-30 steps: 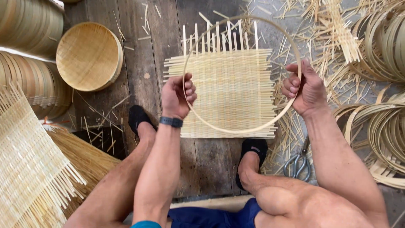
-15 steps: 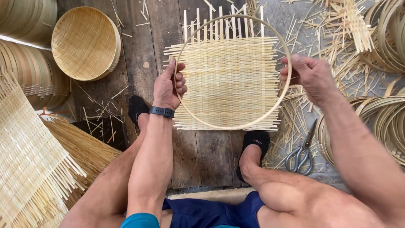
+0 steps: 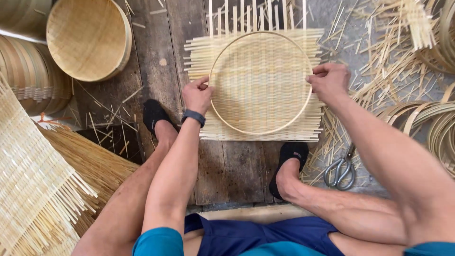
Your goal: Trimming and assembling a bamboo steamer basket by weaving strips and attaching rings.
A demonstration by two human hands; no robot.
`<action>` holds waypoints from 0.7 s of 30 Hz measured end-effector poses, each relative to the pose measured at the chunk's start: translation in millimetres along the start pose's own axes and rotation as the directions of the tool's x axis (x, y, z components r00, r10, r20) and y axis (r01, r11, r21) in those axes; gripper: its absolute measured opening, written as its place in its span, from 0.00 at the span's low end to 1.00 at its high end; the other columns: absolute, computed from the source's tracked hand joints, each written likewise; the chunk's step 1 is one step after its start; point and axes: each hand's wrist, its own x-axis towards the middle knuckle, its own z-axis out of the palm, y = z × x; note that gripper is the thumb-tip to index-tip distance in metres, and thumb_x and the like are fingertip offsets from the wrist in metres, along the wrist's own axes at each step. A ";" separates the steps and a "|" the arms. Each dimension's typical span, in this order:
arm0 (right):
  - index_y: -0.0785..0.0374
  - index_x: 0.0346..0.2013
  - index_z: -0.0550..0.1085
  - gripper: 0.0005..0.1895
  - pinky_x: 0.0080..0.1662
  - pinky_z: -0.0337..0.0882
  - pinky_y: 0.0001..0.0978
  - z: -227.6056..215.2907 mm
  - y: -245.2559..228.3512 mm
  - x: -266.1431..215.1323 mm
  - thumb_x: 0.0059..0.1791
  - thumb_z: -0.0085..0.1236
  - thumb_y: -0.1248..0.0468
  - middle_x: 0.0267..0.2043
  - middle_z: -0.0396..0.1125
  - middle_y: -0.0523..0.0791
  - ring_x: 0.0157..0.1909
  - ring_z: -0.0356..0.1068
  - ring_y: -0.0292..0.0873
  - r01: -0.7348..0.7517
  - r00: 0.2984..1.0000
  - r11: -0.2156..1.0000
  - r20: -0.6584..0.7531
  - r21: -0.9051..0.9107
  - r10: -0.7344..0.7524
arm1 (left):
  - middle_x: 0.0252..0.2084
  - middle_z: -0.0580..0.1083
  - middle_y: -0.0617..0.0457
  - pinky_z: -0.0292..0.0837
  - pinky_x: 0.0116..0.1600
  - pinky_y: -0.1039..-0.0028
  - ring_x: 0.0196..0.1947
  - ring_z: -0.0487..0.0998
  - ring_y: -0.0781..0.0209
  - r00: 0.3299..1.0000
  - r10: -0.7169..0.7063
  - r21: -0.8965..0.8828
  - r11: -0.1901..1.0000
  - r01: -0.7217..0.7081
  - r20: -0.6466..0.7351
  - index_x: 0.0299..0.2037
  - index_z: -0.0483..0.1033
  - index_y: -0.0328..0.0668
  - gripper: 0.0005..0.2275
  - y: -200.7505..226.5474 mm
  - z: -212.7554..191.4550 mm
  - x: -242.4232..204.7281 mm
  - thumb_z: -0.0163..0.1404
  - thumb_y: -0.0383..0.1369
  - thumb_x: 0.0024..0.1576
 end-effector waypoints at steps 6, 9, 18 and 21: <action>0.61 0.39 0.83 0.09 0.40 0.74 0.34 29.5 28.0 -7.6 0.45 0.71 0.65 0.32 0.77 0.46 0.33 0.75 0.40 0.087 0.979 0.992 -0.178 -0.087 -0.102 | 0.27 0.80 0.48 0.73 0.39 0.70 0.27 0.79 0.62 0.997 0.042 0.487 0.870 -0.071 0.070 0.54 0.83 0.46 0.22 -10.0 -4.9 2.0 0.64 0.24 0.46; 0.59 0.40 0.84 0.09 0.42 0.74 0.33 28.5 31.0 -3.6 0.45 0.71 0.64 0.33 0.77 0.45 0.34 0.76 0.39 0.081 0.975 0.995 -0.203 -0.063 -0.093 | 0.29 0.82 0.50 0.77 0.38 0.73 0.28 0.82 0.64 0.999 -0.004 0.303 0.953 -0.012 0.054 0.49 0.82 0.41 0.19 -3.8 -5.9 6.8 0.65 0.24 0.45; 0.61 0.37 0.84 0.09 0.42 0.75 0.32 30.0 53.4 2.2 0.44 0.72 0.63 0.32 0.77 0.47 0.33 0.76 0.40 0.144 0.967 0.990 -0.215 0.010 -0.139 | 0.32 0.83 0.48 0.81 0.41 0.74 0.31 0.84 0.64 0.994 -0.109 0.305 0.947 0.100 0.012 0.37 0.85 0.34 0.11 4.9 -4.4 -6.0 0.67 0.23 0.44; 0.61 0.37 0.84 0.09 0.42 0.74 0.32 34.1 55.6 8.0 0.44 0.72 0.63 0.32 0.77 0.47 0.32 0.76 0.41 0.177 0.958 0.984 -0.227 -0.008 -0.174 | 0.32 0.83 0.47 0.81 0.41 0.74 0.31 0.84 0.62 0.993 -0.117 0.347 0.930 0.118 -0.024 0.36 0.85 0.34 0.10 3.6 -7.8 -0.4 0.67 0.23 0.45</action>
